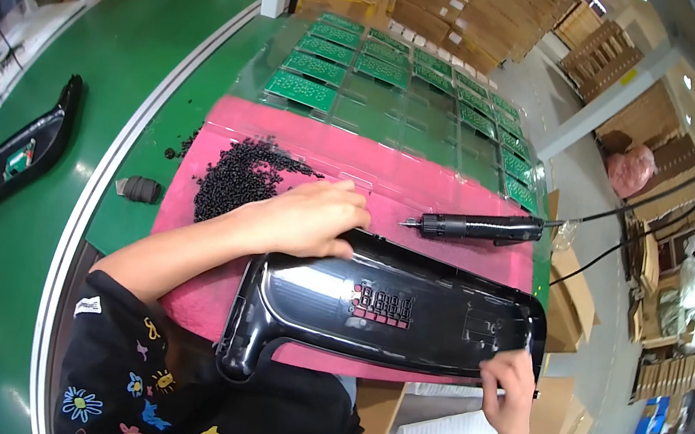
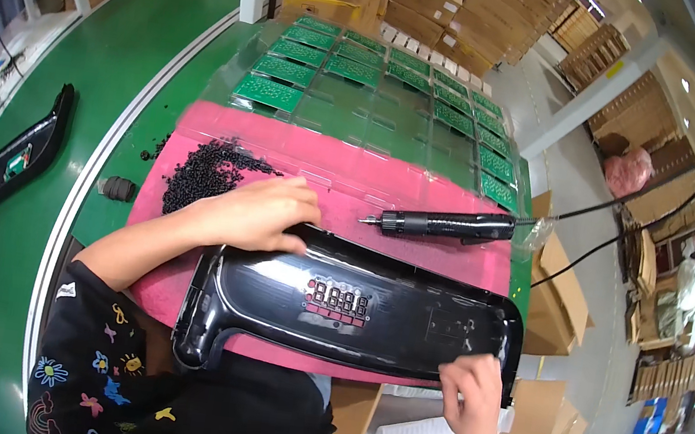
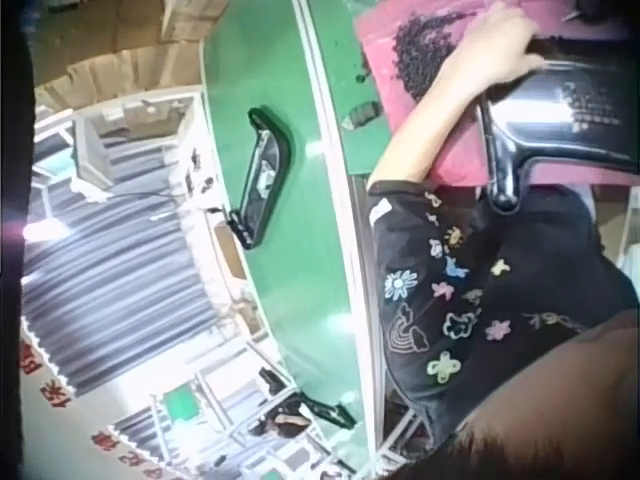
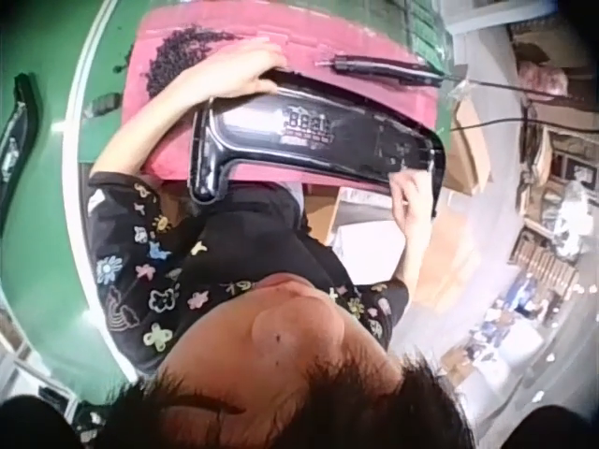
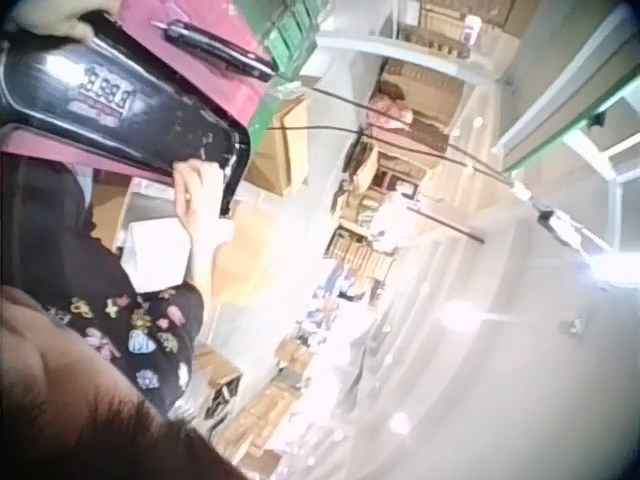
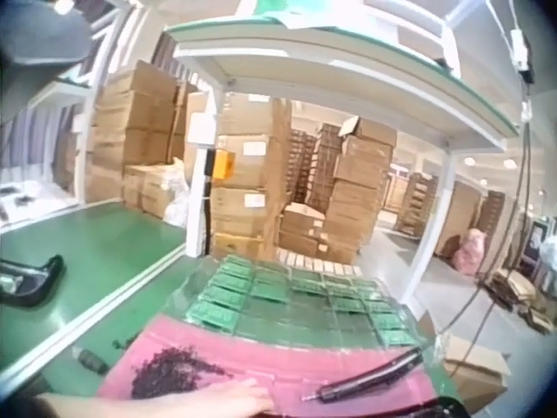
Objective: Assembling circuit boards into plastic housings using an electric screwdriver in a factory setting.
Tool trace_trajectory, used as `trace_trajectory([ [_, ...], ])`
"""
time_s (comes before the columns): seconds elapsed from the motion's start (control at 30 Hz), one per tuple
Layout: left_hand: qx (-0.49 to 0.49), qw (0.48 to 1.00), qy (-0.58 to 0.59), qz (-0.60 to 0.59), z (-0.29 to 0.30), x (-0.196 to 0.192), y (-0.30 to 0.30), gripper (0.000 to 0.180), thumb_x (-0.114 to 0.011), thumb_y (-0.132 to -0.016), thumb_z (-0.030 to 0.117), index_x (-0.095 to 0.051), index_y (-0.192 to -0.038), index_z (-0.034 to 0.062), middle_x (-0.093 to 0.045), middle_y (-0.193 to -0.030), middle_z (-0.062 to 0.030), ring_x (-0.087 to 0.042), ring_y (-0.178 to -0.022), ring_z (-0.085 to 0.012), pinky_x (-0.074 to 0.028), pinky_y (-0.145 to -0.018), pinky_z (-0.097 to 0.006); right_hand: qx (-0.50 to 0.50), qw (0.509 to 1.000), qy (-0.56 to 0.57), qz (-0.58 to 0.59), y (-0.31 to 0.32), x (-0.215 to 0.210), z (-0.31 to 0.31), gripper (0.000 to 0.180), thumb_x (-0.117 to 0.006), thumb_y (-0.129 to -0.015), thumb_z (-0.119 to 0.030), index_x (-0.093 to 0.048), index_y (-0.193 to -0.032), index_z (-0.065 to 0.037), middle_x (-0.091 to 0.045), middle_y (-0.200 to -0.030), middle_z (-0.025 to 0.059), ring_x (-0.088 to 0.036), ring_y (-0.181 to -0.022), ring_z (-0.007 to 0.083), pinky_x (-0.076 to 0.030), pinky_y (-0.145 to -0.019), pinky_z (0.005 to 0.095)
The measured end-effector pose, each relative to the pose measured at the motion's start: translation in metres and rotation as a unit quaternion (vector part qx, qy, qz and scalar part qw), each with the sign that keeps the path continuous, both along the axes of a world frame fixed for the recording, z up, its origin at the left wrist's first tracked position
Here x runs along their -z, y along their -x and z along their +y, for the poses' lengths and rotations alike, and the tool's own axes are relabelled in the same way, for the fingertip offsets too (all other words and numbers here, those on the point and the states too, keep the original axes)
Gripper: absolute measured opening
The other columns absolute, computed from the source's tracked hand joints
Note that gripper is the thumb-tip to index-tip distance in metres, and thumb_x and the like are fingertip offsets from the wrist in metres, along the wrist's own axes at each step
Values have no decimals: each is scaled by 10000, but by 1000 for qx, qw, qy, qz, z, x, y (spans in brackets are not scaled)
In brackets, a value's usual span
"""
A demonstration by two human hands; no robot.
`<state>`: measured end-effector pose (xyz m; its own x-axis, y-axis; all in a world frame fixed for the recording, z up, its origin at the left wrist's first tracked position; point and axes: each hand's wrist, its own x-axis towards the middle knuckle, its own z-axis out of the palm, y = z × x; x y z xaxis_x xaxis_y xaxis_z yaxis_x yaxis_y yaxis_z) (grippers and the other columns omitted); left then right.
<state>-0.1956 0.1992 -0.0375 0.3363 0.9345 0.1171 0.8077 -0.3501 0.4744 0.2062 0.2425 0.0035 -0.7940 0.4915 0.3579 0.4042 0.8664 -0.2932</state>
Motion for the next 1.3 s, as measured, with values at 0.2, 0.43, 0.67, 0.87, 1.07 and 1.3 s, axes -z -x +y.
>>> trace_trajectory([
  [0.2,-94,981,-161,50,-8,21,6,246,-779,-745,291,-699,-866,92,-659,-917,-44,-611,-972,-240,-459,-780,-401,-114,988,-25,104,159,-17,47,335,-690,-751,61,-631,-1073,-14,-621,-1025,160,-597,-936,353,-486,-825,402],
  [0.43,-187,973,-131,29,3,25,18,280,-809,-695,353,-722,-773,99,-682,-809,-57,-641,-930,-240,-456,-782,-411,-143,990,-8,4,337,44,101,277,-604,-934,-247,-693,-1144,-89,-488,-1373,184,-457,-1245,373,-399,-1017,494],
  [0.67,-200,957,-211,0,2,36,20,253,-815,-679,299,-689,-774,101,-656,-802,-34,-635,-869,-221,-468,-759,-385,-136,977,-110,-121,378,90,118,546,-543,-979,-376,-472,-1417,-58,-410,-1500,125,-389,-1318,360,-321,-1090,503],
  [0.87,-220,951,-219,-3,1,25,20,318,-834,-671,245,-640,-877,99,-597,-942,-39,-544,-973,-246,-417,-784,-401,-169,975,-73,126,347,44,118,438,-652,-836,-24,-564,-1265,-27,-570,-1307,133,-502,-1203,348,-411,-1018,436],
  [1.07,-270,888,-369,-42,3,3,19,742,-861,-608,95,-542,-1278,99,-504,-1269,-120,-474,-1185,-353,-401,-978,-447,-150,970,29,190,276,13,105,324,-589,-814,116,-643,-1104,-17,-678,-1071,137,-633,-1008,306,-504,-866,367],
  [1.3,-147,935,-323,-17,-9,-15,14,690,-848,-572,88,-639,-1229,72,-636,-1172,-87,-555,-1130,-312,-422,-982,-429,-37,920,238,310,211,5,69,161,-579,-928,54,-651,-1070,28,-711,-933,125,-706,-914,200,-510,-858,276],
])
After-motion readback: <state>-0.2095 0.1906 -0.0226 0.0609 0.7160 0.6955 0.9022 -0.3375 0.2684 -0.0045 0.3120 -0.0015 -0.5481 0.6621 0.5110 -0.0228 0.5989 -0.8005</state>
